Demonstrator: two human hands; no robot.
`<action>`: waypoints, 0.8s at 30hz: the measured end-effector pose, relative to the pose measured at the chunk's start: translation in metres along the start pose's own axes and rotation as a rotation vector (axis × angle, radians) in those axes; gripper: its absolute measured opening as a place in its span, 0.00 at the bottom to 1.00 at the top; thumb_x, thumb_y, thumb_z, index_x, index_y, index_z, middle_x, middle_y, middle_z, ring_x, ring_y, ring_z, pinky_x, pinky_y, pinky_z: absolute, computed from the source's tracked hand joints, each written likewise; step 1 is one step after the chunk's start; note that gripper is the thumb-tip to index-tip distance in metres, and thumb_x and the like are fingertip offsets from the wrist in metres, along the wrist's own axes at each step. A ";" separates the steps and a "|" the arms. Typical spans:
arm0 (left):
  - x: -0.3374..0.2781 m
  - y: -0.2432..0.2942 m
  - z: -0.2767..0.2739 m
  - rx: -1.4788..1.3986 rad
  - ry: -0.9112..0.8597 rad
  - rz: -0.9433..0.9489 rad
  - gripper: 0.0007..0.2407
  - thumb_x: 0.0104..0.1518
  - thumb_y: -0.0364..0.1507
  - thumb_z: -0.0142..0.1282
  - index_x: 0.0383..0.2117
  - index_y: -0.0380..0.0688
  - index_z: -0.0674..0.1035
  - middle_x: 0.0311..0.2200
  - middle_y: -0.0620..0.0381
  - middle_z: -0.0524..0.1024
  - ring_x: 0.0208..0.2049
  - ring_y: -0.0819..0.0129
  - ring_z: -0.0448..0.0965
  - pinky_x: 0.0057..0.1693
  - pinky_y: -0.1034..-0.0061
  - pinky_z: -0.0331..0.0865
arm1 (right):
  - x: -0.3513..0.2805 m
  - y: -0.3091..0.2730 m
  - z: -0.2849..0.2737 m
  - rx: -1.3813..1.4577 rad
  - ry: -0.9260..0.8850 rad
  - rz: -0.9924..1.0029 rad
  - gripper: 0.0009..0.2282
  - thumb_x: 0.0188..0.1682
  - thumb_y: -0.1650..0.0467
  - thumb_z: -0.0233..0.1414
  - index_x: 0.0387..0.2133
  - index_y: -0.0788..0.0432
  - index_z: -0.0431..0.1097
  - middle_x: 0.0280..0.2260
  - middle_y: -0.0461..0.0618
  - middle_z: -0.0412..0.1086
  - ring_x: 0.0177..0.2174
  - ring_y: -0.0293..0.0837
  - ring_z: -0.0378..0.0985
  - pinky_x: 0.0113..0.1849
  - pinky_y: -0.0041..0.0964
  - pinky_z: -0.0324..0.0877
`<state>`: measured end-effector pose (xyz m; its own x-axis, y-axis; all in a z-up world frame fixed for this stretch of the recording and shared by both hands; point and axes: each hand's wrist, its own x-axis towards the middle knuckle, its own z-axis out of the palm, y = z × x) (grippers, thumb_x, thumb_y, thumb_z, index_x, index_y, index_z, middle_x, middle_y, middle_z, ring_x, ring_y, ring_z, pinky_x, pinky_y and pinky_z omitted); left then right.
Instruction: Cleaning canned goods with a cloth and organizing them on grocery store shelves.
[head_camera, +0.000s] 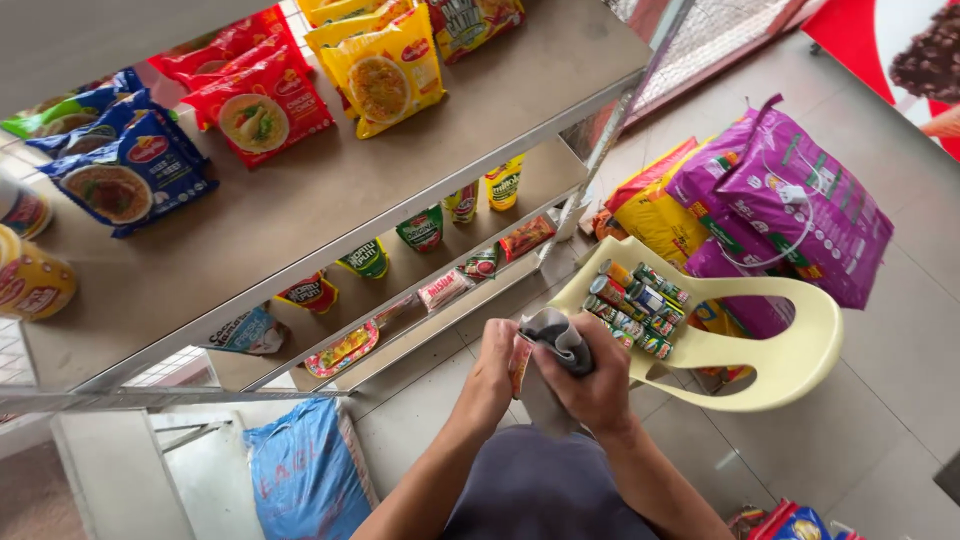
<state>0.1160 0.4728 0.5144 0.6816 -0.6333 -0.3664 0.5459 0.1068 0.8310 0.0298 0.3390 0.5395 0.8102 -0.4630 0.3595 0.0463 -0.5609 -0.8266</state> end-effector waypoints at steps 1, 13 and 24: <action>-0.003 -0.003 -0.002 0.184 -0.012 0.026 0.19 0.71 0.47 0.30 0.48 0.46 0.70 0.32 0.54 0.70 0.31 0.68 0.67 0.37 0.73 0.63 | -0.007 0.010 0.002 -0.025 0.059 0.169 0.12 0.44 0.68 0.65 0.36 0.60 0.74 0.31 0.53 0.72 0.29 0.51 0.73 0.34 0.41 0.72; -0.026 -0.012 -0.013 -0.029 -0.061 0.091 0.27 0.67 0.52 0.28 0.55 0.45 0.72 0.48 0.57 0.77 0.49 0.77 0.76 0.56 0.80 0.70 | -0.031 -0.006 0.018 0.109 0.045 -0.069 0.17 0.47 0.69 0.63 0.46 0.64 0.70 0.39 0.57 0.72 0.37 0.46 0.75 0.41 0.36 0.71; -0.032 -0.010 -0.017 -0.230 -0.190 0.045 0.26 0.66 0.51 0.37 0.54 0.41 0.71 0.44 0.53 0.77 0.42 0.71 0.79 0.46 0.75 0.74 | -0.014 -0.082 0.013 0.187 0.046 -0.159 0.25 0.47 0.68 0.60 0.56 0.65 0.60 0.53 0.60 0.65 0.53 0.44 0.67 0.54 0.36 0.64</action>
<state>0.0970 0.5048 0.5110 0.6165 -0.7535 -0.2282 0.6277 0.2954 0.7203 0.0220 0.4003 0.5972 0.7571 -0.4120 0.5070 0.2819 -0.4942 -0.8224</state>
